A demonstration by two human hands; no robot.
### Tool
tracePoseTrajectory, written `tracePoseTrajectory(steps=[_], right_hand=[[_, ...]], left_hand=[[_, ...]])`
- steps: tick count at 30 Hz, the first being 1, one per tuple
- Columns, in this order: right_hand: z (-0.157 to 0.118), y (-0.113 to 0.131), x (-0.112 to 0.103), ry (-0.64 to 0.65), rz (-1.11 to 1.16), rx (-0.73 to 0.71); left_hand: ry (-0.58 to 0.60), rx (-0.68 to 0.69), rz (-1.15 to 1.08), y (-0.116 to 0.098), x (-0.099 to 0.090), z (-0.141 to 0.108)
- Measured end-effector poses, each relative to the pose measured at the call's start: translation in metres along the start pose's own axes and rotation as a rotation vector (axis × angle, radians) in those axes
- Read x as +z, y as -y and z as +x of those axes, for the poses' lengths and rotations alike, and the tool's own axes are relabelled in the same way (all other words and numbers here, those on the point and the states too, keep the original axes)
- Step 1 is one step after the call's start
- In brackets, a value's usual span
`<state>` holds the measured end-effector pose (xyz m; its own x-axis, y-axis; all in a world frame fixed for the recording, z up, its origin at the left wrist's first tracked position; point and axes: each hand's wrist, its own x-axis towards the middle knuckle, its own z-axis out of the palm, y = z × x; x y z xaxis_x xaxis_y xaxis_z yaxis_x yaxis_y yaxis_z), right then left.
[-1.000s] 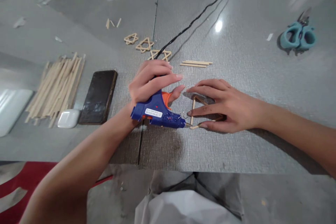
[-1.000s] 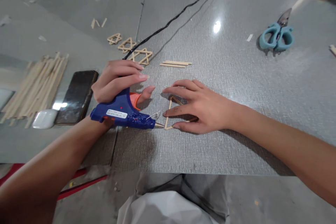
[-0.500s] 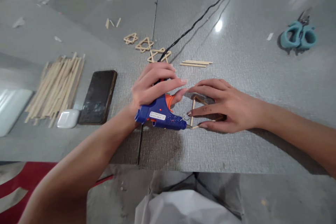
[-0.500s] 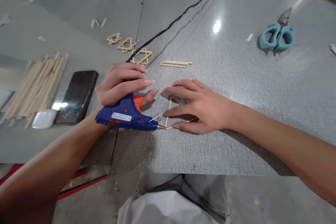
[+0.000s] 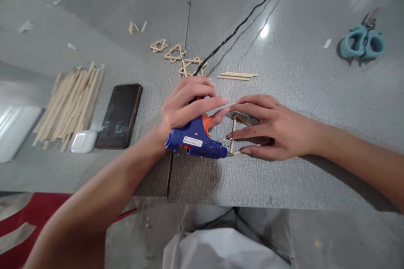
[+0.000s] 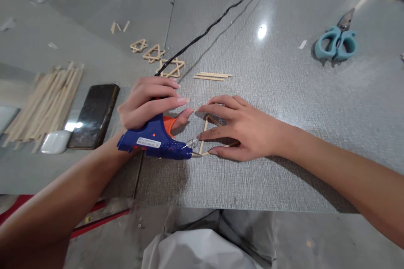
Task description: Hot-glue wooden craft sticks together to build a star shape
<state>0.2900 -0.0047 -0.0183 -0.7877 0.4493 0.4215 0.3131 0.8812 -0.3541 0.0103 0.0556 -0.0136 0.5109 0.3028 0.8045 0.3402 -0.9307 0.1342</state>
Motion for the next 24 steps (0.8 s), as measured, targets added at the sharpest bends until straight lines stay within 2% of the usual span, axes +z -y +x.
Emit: tracePoseTrajectory(steps=[3, 10, 15, 24], right_hand=[[-0.0002, 0.0000, -0.0002, 0.001, -0.004, 0.001], [-0.0002, 0.0007, -0.0005, 0.002, -0.001, 0.000], [0.0003, 0.0009, -0.0008, -0.002, 0.005, 0.000], [-0.0004, 0.0006, -0.0001, -0.009, 0.019, 0.008]], left_hand=[[-0.045, 0.076, -0.002, -0.0020, 0.0006, 0.0027], [0.056, 0.009, 0.017, -0.0060, -0.0045, 0.0022], [0.030, 0.062, -0.014, -0.0052, -0.0055, 0.0028], [0.041, 0.038, -0.022, -0.0018, -0.0052, -0.0003]])
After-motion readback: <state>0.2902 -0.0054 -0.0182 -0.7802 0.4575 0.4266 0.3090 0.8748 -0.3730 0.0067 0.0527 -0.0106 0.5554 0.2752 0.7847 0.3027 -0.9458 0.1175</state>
